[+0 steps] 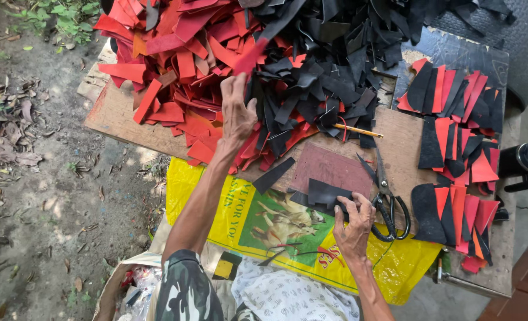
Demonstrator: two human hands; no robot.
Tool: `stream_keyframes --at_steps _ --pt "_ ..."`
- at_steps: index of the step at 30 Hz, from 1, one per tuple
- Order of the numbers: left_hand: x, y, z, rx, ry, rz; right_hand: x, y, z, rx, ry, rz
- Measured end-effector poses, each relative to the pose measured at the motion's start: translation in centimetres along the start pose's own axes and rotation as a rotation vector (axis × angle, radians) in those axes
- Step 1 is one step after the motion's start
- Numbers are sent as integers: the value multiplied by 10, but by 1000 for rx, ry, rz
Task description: The person repeatedly picks red and black rubber pieces from piles on a table, aligns them, and places the paired pieces into a growing stack. The hands work continuously, handling one pair at a time.
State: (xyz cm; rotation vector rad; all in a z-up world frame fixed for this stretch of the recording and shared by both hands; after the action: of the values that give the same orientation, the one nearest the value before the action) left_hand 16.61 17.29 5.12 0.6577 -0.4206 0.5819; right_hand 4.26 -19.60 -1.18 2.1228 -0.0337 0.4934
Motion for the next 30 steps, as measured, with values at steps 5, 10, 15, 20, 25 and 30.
stream_keyframes --at_steps 5,10,15,20,25,30 --pt "23 55 -11 -63 -119 -37 5 0 -3 -12 29 -5" --pt "63 130 -62 54 204 218 0 0 -4 -8 9 -6" --pt "90 95 -59 465 70 94 4 -1 -8 -29 21 -4" --pt "96 55 -71 586 28 -83 7 -1 -6 -11 8 5" --pt "102 33 -87 810 -86 -309 8 -2 -4 18 -6 -6" --pt "92 47 -15 786 -309 -151 8 -1 -2 37 -6 -9"
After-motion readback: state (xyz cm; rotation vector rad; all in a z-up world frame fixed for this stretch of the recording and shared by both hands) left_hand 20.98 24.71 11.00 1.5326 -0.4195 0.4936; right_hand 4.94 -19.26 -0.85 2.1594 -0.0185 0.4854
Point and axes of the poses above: each hand's wrist, its own x-axis towards the middle knuckle, its own y-axis out of the back of the hand, z = x × y, the point moved 8 cm from there along x, towards the middle knuckle, and after that the axes turned 7 degrees about -x, right-handed, at the moved point
